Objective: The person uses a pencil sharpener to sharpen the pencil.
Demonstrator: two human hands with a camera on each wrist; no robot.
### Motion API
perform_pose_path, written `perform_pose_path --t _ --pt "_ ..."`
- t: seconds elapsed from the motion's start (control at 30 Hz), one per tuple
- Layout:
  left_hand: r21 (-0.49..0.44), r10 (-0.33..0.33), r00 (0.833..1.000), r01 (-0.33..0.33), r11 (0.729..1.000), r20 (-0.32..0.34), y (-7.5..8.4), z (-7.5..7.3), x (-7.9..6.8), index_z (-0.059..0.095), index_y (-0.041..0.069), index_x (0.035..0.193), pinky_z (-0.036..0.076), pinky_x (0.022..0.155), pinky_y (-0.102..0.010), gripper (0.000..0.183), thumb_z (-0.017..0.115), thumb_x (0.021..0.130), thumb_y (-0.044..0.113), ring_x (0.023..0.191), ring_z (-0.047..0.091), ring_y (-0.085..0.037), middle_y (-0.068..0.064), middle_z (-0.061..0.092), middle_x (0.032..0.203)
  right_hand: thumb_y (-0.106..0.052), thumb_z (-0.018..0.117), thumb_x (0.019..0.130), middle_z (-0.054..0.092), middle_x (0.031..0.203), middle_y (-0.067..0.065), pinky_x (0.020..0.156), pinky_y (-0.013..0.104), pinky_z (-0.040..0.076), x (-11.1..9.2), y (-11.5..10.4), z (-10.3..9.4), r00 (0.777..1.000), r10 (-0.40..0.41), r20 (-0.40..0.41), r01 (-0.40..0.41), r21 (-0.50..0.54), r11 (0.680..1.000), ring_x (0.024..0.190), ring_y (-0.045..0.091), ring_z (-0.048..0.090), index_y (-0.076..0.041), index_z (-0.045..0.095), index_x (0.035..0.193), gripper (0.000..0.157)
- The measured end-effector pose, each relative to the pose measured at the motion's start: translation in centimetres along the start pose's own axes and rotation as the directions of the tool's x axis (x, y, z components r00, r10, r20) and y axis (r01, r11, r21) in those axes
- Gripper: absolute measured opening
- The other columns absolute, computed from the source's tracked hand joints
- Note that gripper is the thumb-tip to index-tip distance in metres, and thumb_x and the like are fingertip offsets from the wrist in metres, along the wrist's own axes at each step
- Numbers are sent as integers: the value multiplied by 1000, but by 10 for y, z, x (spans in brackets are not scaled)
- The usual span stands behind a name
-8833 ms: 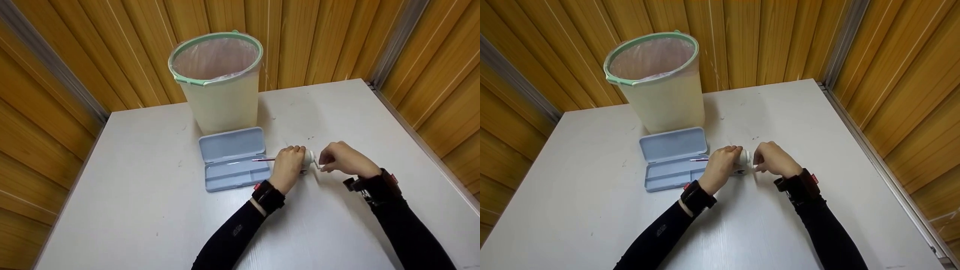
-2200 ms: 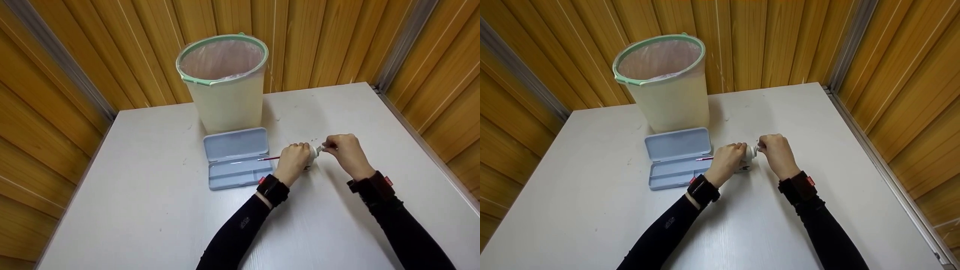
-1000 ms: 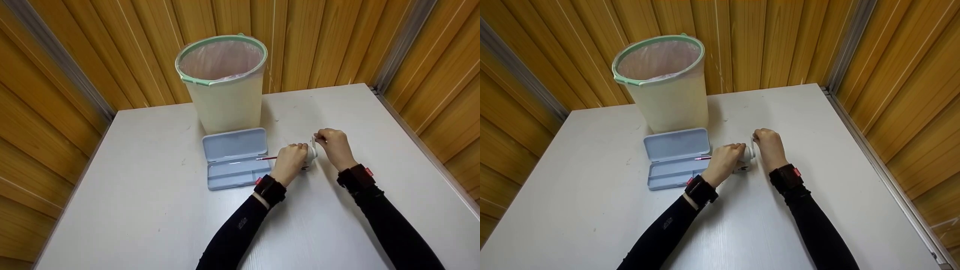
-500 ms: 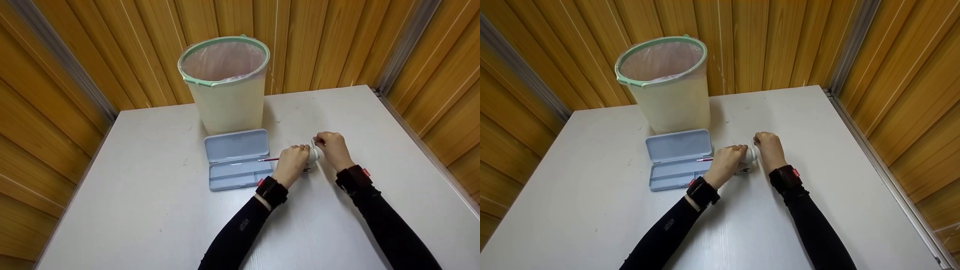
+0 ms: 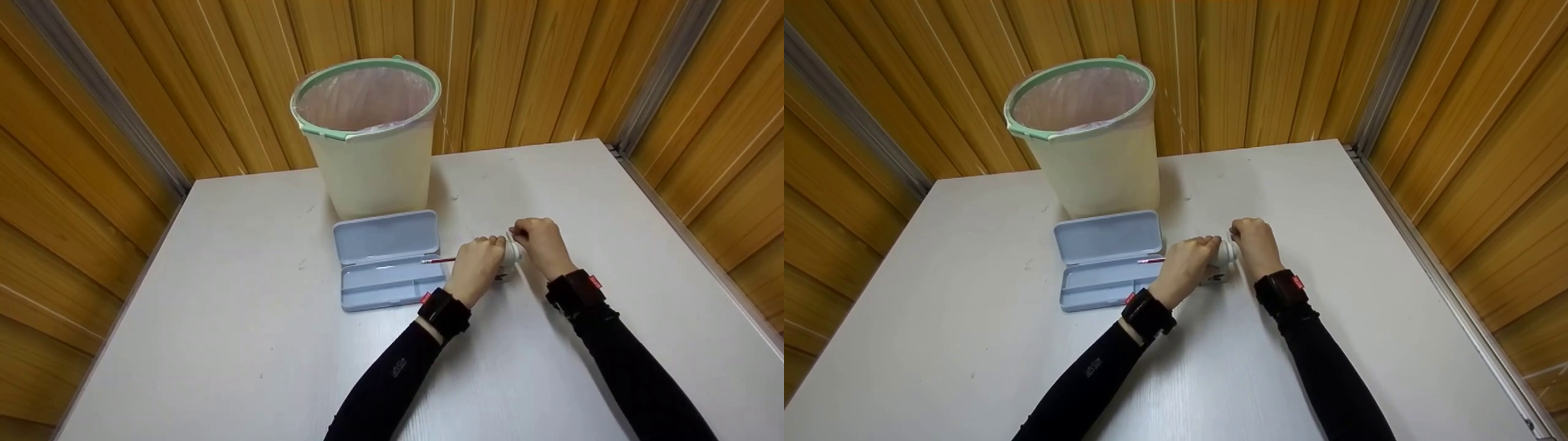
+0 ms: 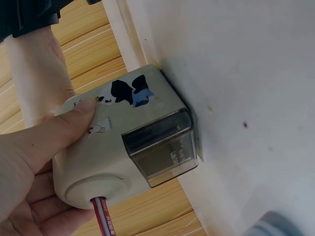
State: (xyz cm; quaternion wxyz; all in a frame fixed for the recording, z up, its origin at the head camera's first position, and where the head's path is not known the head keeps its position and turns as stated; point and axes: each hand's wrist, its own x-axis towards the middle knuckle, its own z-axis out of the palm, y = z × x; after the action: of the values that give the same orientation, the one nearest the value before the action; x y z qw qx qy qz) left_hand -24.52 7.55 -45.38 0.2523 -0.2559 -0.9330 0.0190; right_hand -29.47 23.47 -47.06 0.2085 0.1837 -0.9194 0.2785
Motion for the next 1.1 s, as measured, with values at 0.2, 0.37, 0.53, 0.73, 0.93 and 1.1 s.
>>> perform_pose_path --t 0.2,0.37,0.53,0.73,0.93,1.1 --pt "4 -3 1000 3 1000 27 -1 -1 0 72 15 102 56 59 -23 16 62 90 11 74 69 -9 6 73 87 9 70 80 71 79 24 71 52 54 1 1 0 997 16 80 -15 -13 1000 74 41 68 8 68 77 3" --pt "11 -5 999 4 1000 36 -1 -2 0 71 16 100 56 60 -23 13 64 90 13 75 69 -9 6 73 89 12 66 78 71 82 25 73 52 54 2 -2 1 989 21 148 -16 -37 999 76 41 67 9 71 81 7" --pt "2 -6 999 6 1000 38 -2 0 0 71 16 100 57 60 -23 12 64 89 14 75 69 -9 6 72 89 13 64 78 72 80 21 68 47 52 5 -2 -1 973 19 232 -5 -63 998 72 36 65 6 73 80 12" --pt "-20 -20 999 21 1000 39 -1 -1 2 71 14 102 57 62 -23 15 61 91 10 77 69 -10 5 73 89 9 70 76 72 77 17 64 34 43 7 1 -5 944 28 330 -10 -55 998 67 26 56 3 74 76 8" --pt "31 -40 999 39 999 15 3 -2 1 71 15 98 56 61 -22 12 62 90 11 75 68 -8 5 72 86 10 72 66 71 71 13 63 30 39 7 1 -9 912 29 409 -16 -37 999 63 19 51 2 74 72 10" --pt "43 -47 999 46 998 22 7 -2 1 71 13 98 55 61 -21 12 65 88 11 74 67 -8 4 72 86 10 70 66 63 61 4 58 27 39 3 2 -11 889 64 452 -71 -1 997 59 14 45 3 71 67 7"
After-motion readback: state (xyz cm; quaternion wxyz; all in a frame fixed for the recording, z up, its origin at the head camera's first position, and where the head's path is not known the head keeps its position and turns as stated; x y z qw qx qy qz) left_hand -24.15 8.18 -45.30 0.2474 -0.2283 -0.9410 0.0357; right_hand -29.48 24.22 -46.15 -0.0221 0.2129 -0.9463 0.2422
